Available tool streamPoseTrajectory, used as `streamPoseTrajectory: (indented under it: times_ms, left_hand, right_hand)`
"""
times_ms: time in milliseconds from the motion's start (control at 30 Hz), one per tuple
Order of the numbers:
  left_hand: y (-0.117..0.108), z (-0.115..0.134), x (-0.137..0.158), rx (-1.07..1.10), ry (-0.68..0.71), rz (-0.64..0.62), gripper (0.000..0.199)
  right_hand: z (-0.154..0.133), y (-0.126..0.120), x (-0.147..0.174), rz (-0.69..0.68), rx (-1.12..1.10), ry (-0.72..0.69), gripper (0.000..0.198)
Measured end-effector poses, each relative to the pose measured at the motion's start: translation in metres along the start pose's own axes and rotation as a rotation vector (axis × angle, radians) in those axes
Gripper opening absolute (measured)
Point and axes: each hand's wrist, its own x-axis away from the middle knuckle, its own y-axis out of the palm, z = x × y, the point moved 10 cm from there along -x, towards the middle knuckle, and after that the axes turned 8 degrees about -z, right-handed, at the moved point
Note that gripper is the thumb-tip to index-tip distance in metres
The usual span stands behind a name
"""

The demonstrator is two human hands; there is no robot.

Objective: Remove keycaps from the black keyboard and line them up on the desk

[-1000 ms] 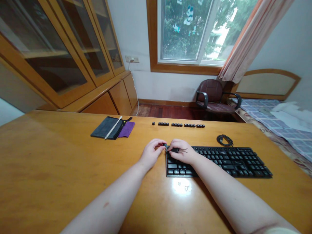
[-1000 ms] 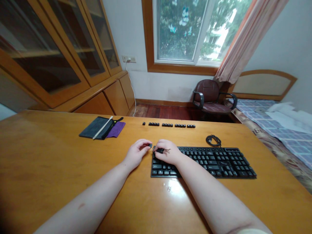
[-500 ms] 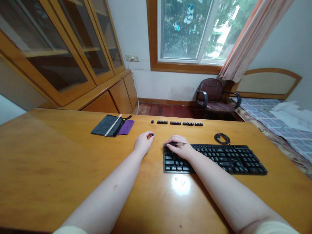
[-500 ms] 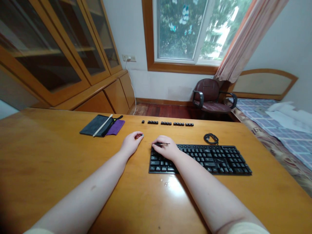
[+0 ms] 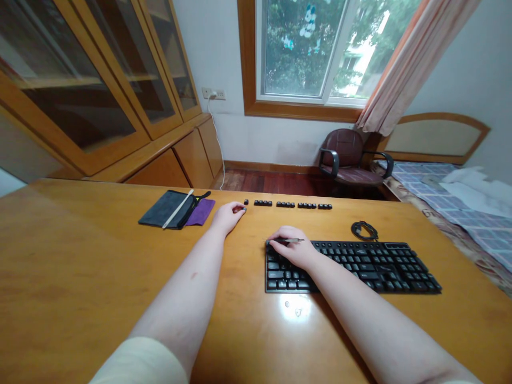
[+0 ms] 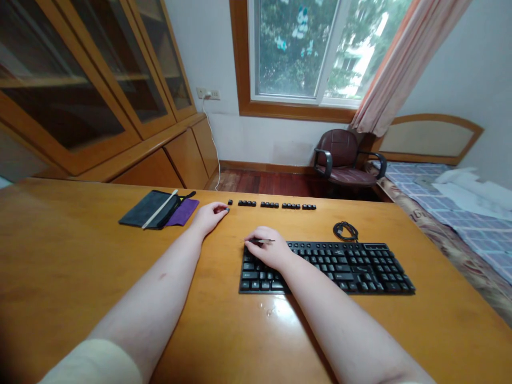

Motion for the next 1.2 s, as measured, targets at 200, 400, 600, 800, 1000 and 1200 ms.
streamPoseTrajectory:
  times_ms: [200,400,600,800,1000,1200]
  left_hand:
    - [-0.0013,-0.0001,-0.0026,-0.018,0.003,-0.002,0.022]
    - [-0.0013,-0.004,-0.003,-0.008,-0.014,0.015,0.033]
    - [-0.002,-0.0003,-0.0012,-0.035,-0.008,0.018,0.023]
    - [-0.0004,0.0004,-0.003,-0.049,-0.022,0.008,0.018]
    - [-0.0029,-0.002,-0.003,-0.052,-0.072,0.038,0.019]
    - [-0.0023,0.0015,-0.002,-0.068,-0.054,0.021,0.014]
  right_hand:
    - [0.0004,0.0018,-0.0011,-0.024,0.039,0.034,0.01]
    - [0.0009,0.0015,-0.0005,-0.022,0.032,0.028,0.01]
    - [0.0031,0.0008,-0.0001,-0.011,0.018,0.048,0.009]
    - [0.0058,0.0035,0.0002,-0.028,0.015,0.067,0.01]
    - [0.0055,0.0036,0.0003,-0.028,0.003,0.069,0.01]
    - [0.0038,0.0012,-0.0003,-0.017,-0.007,0.068,0.009]
